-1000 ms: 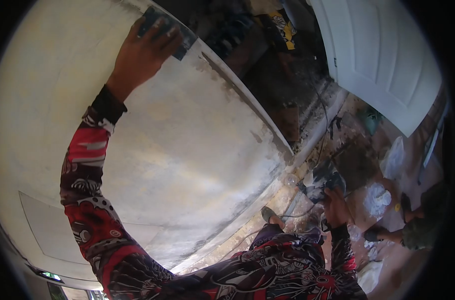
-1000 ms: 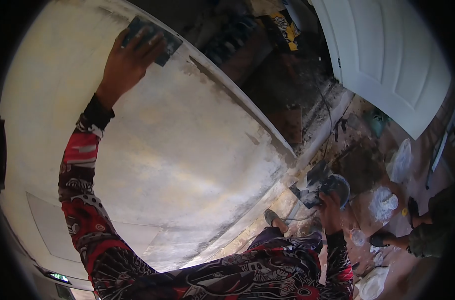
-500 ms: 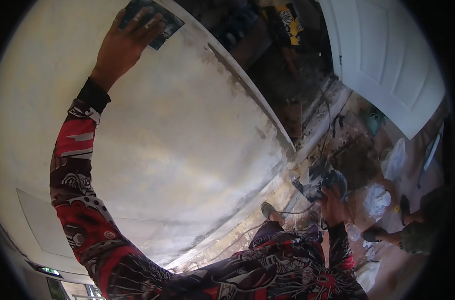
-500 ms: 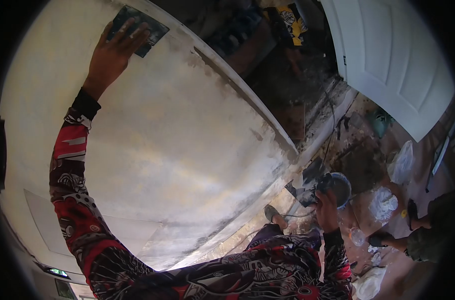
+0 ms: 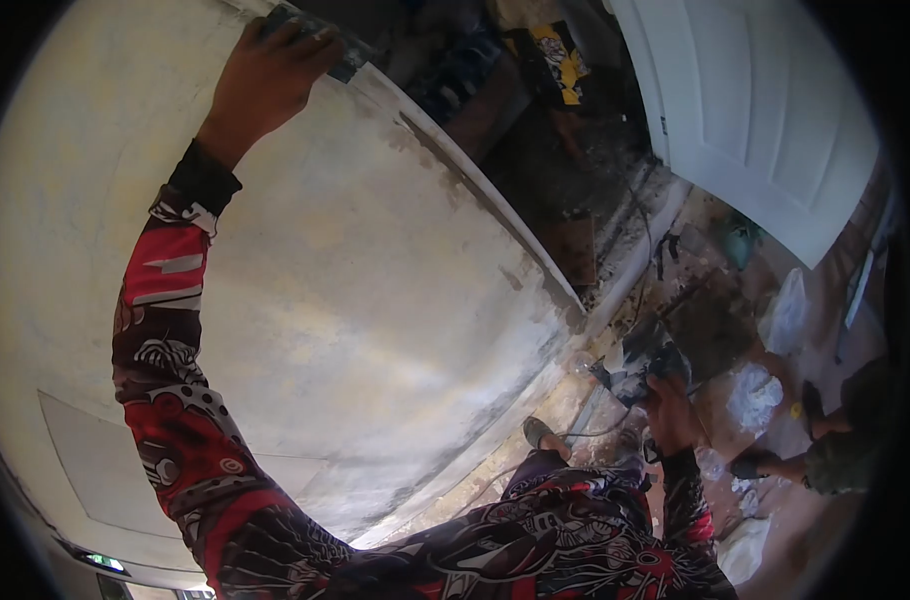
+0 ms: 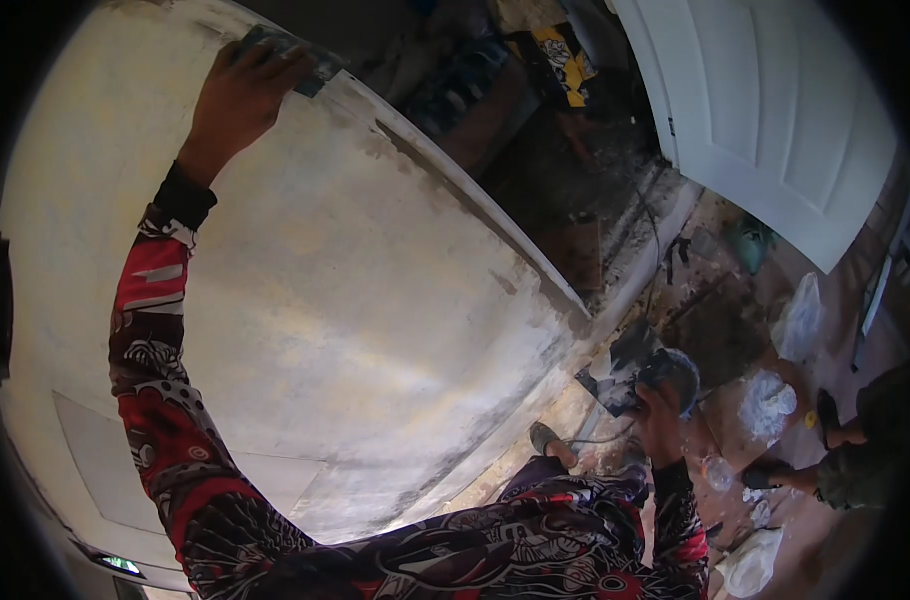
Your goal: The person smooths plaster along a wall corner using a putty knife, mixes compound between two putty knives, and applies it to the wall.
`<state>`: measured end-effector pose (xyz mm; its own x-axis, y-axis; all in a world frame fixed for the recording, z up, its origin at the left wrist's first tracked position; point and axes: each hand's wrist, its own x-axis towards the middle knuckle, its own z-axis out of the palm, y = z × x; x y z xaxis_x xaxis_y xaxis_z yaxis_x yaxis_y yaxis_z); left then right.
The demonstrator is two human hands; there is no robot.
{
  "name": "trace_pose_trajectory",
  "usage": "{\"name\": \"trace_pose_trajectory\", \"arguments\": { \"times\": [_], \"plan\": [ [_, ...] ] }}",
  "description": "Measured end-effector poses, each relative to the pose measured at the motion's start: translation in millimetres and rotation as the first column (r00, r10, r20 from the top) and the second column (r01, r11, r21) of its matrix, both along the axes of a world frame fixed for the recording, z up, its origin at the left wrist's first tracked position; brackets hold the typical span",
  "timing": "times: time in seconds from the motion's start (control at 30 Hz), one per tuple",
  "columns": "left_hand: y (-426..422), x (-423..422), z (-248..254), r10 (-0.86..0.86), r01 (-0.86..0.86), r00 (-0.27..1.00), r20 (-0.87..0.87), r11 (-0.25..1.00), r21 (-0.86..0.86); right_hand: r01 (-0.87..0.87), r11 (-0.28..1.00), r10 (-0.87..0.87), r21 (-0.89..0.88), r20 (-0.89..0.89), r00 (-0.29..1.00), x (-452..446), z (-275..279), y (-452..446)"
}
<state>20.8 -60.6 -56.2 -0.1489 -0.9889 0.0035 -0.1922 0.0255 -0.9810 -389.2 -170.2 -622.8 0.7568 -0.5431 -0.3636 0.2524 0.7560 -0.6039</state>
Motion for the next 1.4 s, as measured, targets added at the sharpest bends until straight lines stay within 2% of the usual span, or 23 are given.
{"name": "trace_pose_trajectory", "arguments": {
  "times": [0.07,0.1,0.13,0.2,0.23,0.3,0.4,0.43,0.47,0.5,0.53,0.6,0.63,0.67,0.77,1.07,1.13,1.2,1.23,1.27,1.33,1.37,1.4],
  "plan": [
    [2.2,6.4,-8.8,0.076,-0.076,0.997,0.015,0.997,0.003,-0.019,0.999,0.019,-0.035,-0.006,1.000,-2.2,-5.5,0.9],
    [7.3,6.2,-13.0,0.087,-0.087,0.996,0.028,0.996,-0.001,-0.030,0.883,-0.038,-0.469,-0.135,0.990,-4.5,-5.6,1.8],
    [12.9,5.8,-17.3,0.100,-0.100,0.994,0.039,0.995,-0.003,-0.100,0.589,-0.143,-0.802,-0.225,0.964,-8.6,-4.2,3.6],
    [22.6,6.9,-23.6,0.104,-0.105,0.994,0.038,0.994,0.010,-0.172,0.391,-0.211,-0.904,-0.270,0.940,-9.0,-3.7,6.9],
    [28.4,5.7,-26.0,0.108,-0.109,0.993,0.038,0.994,0.013,-0.136,0.578,-0.147,-0.805,-0.266,0.953,-4.9,-5.3,9.8],
    [32.3,-0.8,-26.6,0.146,-0.146,0.989,0.012,0.989,0.029,-0.116,0.781,-0.062,-0.613,-0.262,0.963,0.6,-12.2,10.3],
    [50.4,-15.6,-29.9,0.188,-0.186,0.982,-0.019,0.981,0.058,-0.090,0.930,0.015,-0.356,-0.209,0.978,4.6,-13.8,6.6],
    [53.6,-17.8,-29.5,0.198,-0.195,0.980,-0.027,0.978,0.069,-0.062,0.979,0.038,-0.194,-0.127,0.991,3.8,-7.9,4.5],
    [51.0,-17.5,-28.0,0.117,-0.114,0.992,-0.041,0.992,0.058,-0.047,0.999,0.046,-0.028,-0.039,0.998,5.5,-1.3,2.1],
    [48.4,-18.5,-27.6,0.038,-0.035,0.998,-0.057,0.998,0.049,-0.047,0.960,0.014,-0.275,-0.122,0.992,6.6,-0.8,3.5],
    [47.6,-21.1,-30.2,-0.037,0.040,0.997,-0.074,0.998,0.039,-0.070,0.862,-0.035,-0.501,-0.197,0.980,5.3,-1.0,7.6],
    [32.3,-17.9,-39.8,-0.095,0.096,0.994,-0.051,0.995,0.025,-0.057,0.873,-0.037,-0.484,-0.181,0.983,5.1,2.6,7.9],
    [23.3,-14.6,-45.0,-0.125,0.126,0.991,-0.037,0.992,0.019,-0.028,0.973,0.007,-0.230,-0.090,0.996,7.1,12.9,5.7],
    [17.8,-10.7,-53.0,-0.085,0.085,0.995,-0.057,0.996,0.013,-0.027,0.999,0.027,0.046,0.009,1.000,7.6,18.5,5.0],
    [7.6,5.2,-76.6,0.030,-0.028,0.996,-0.087,0.999,0.023,-0.018,1.000,0.017,0.018,0.049,0.999,10.1,14.6,6.3],
    [45.2,-6.1,-87.8,0.110,-0.108,0.994,-0.027,0.993,0.054,-0.027,0.999,0.026,0.020,0.043,0.999,8.7,15.2,12.8],
    [61.3,-9.4,-96.6,0.115,-0.110,0.985,-0.126,0.993,0.048,-0.044,0.944,0.017,-0.327,-0.085,0.996,2.1,-6.7,16.8],
    [83.9,-22.7,-106.7,0.102,-0.096,0.973,-0.207,0.995,0.042,-0.037,0.942,0.016,-0.333,-0.064,0.998,15.3,-7.3,9.0],
    [93.3,-39.8,-120.0,0.073,-0.076,0.955,-0.288,0.997,0.001,-0.046,0.987,0.047,-0.154,0.002,0.999,16.1,6.4,7.0],
    [103.9,-56.1,-138.9,0.066,-0.086,0.913,-0.403,0.996,-0.032,-0.074,0.997,0.072,0.029,0.068,0.995,14.8,13.6,6.2],
    [110.5,-107.8,-181.6,-0.006,-0.139,0.794,-0.608,0.972,-0.190,-0.101,0.995,0.099,0.012,0.108,0.989,12.6,9.0,2.7],
    [120.3,-128.6,-212.7,0.169,-0.479,0.525,-0.834,0.869,-0.125,-0.102,0.995,0.101,0.008,0.128,0.987,13.7,18.1,4.2],
    [130.5,-139.5,-254.5,-0.003,-0.535,0.321,-0.947,0.825,-0.183,-0.097,0.995,0.095,0.005,0.150,0.984,16.7,22.9,4.1]
  ]
}}
